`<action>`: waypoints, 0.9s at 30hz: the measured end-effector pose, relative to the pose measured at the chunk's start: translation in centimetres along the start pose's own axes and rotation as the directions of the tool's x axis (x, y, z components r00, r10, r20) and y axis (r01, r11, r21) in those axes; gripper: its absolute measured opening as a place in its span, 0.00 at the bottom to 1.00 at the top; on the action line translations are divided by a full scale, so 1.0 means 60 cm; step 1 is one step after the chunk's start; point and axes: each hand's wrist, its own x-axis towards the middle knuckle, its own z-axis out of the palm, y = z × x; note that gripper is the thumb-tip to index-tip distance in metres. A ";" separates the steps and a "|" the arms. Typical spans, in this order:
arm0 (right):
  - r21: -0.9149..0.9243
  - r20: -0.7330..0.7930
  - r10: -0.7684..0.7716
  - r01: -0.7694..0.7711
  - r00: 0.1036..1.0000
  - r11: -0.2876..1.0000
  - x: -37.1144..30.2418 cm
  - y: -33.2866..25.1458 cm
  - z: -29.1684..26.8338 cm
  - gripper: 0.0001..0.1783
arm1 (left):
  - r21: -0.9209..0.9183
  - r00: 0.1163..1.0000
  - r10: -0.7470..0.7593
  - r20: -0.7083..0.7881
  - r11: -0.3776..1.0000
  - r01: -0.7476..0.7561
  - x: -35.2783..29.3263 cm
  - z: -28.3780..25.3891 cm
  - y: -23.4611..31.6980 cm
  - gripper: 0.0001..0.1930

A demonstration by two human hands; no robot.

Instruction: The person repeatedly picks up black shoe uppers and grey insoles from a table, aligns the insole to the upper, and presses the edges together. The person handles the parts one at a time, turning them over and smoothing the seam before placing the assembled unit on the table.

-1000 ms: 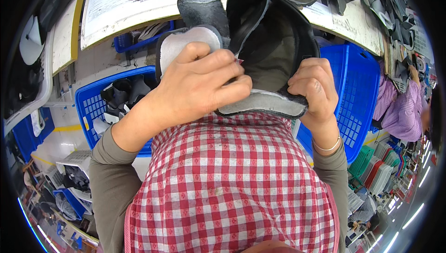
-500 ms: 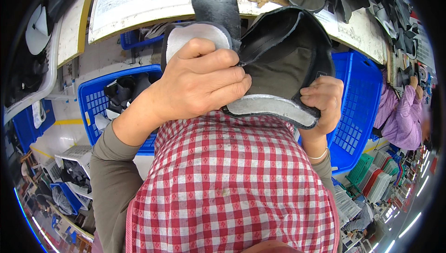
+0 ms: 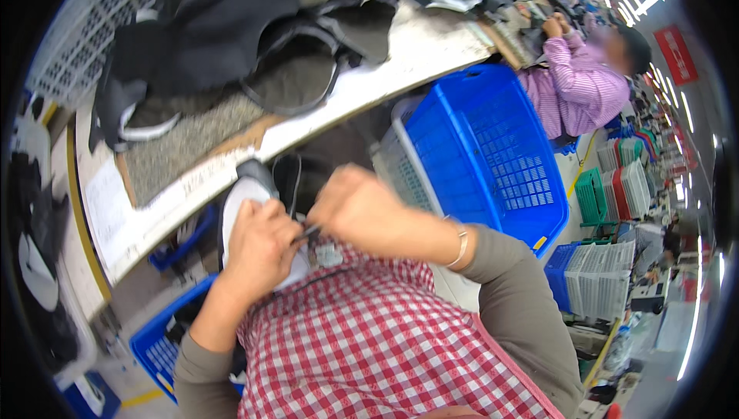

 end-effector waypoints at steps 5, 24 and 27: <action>0.150 -0.047 0.048 -0.040 0.998 0.988 0.002 -0.009 0.035 0.10 | -0.089 0.993 0.009 -0.118 0.996 -0.019 0.014 -0.043 0.020 0.10; 0.211 0.203 -0.026 -0.018 0.979 0.977 0.067 0.009 0.065 0.04 | -0.643 0.978 -0.208 -0.010 0.750 0.153 -0.044 0.037 -0.092 0.20; 0.185 0.189 -0.091 0.056 0.978 0.981 0.076 -0.004 0.066 0.03 | -0.508 0.964 -0.246 -0.099 0.846 0.163 -0.040 0.049 -0.081 0.11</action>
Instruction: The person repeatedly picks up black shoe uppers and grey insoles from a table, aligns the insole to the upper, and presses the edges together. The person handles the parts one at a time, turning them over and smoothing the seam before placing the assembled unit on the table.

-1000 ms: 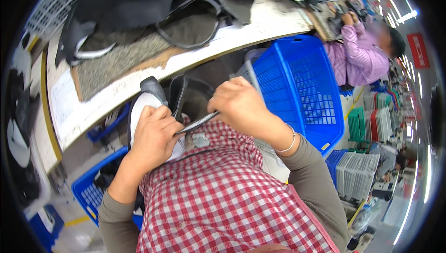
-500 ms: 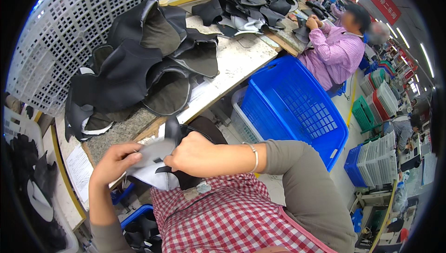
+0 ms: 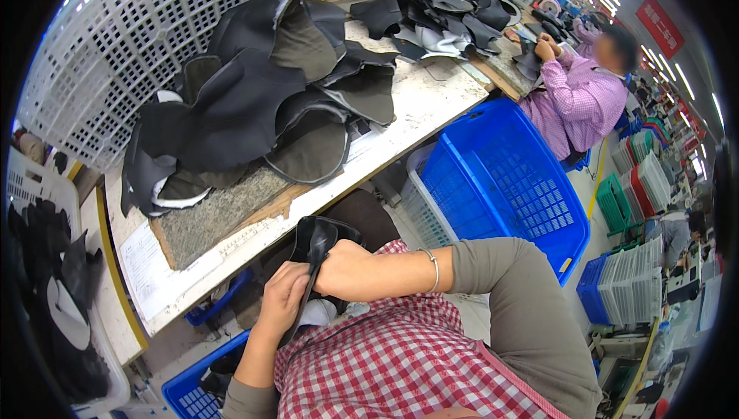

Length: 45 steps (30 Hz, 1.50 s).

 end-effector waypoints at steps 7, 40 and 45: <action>-0.089 0.092 -0.043 0.051 0.995 0.995 0.006 -0.020 0.039 0.03 | 0.504 0.997 -0.048 -0.068 0.860 0.075 0.034 0.048 -0.024 0.05; 0.699 0.712 -0.301 -0.604 0.634 0.383 0.061 0.183 0.134 0.23 | 0.383 0.992 0.035 0.124 0.920 -0.080 -0.145 0.097 0.018 0.29; 0.522 0.671 -0.113 -0.359 0.733 0.773 0.084 0.131 0.115 0.23 | 0.670 0.951 -0.173 0.258 0.741 -0.047 -0.143 0.083 0.013 0.24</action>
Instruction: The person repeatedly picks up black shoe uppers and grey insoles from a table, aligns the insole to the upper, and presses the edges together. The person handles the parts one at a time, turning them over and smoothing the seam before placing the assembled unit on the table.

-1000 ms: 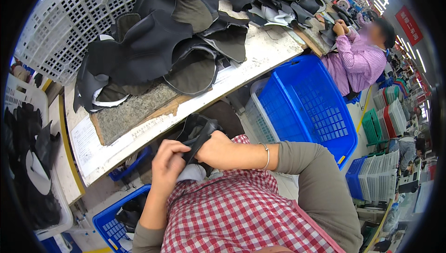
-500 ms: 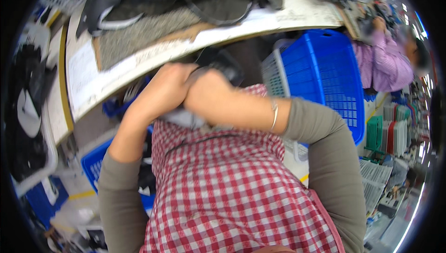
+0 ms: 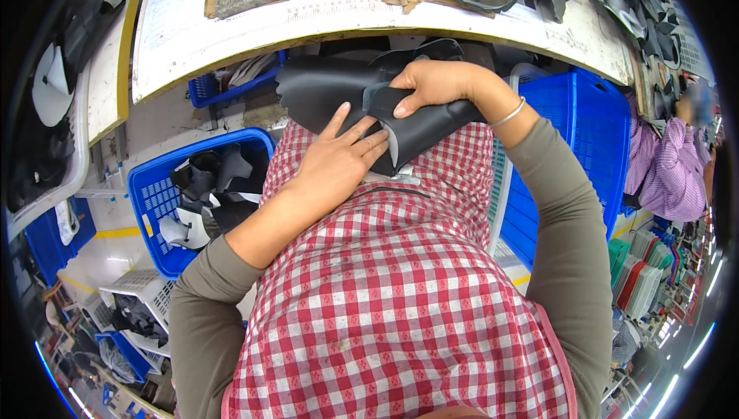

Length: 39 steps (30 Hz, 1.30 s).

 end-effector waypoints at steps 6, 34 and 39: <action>-0.337 -0.184 -0.038 -0.027 0.982 0.941 -0.050 -0.042 0.012 0.19 | -0.940 0.980 -0.107 0.169 0.283 0.193 0.061 -0.074 -0.069 0.16; -0.451 -0.721 -0.268 -0.139 0.639 0.882 -0.075 -0.042 0.099 0.14 | -0.921 0.924 -0.364 0.120 0.307 0.241 0.086 -0.039 -0.101 0.12; -0.340 -0.744 -0.212 -0.086 0.633 0.936 -0.076 -0.060 0.086 0.14 | -0.905 0.864 -0.503 0.029 0.353 0.236 0.088 -0.016 -0.082 0.09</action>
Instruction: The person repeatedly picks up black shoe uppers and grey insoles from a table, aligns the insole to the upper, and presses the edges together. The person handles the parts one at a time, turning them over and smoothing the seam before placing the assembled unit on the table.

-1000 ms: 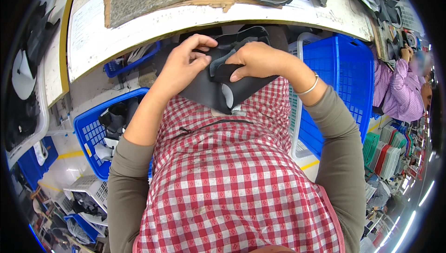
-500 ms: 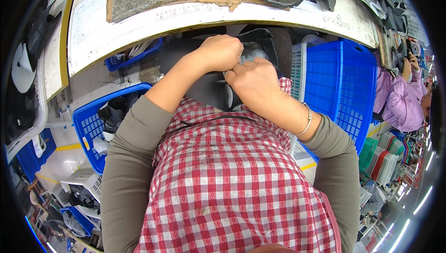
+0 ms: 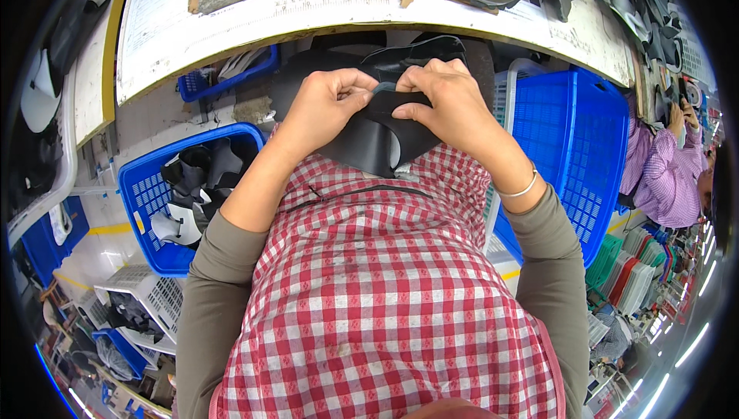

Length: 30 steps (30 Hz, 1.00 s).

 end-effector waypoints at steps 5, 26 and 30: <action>-0.015 -0.095 -0.014 0.012 0.995 1.000 -0.024 -0.023 -0.026 0.13 | -0.399 0.988 -0.141 -0.060 0.911 0.106 -0.021 0.016 0.006 0.08; -0.079 -0.130 -0.025 0.014 0.991 0.997 -0.018 0.002 -0.002 0.15 | -0.237 0.984 -0.125 -0.124 0.967 0.093 -0.039 0.034 0.026 0.09; -0.076 -0.111 -0.017 0.008 0.994 0.997 -0.022 0.008 0.001 0.16 | -0.223 0.989 -0.108 -0.104 0.971 0.083 -0.037 0.033 0.030 0.09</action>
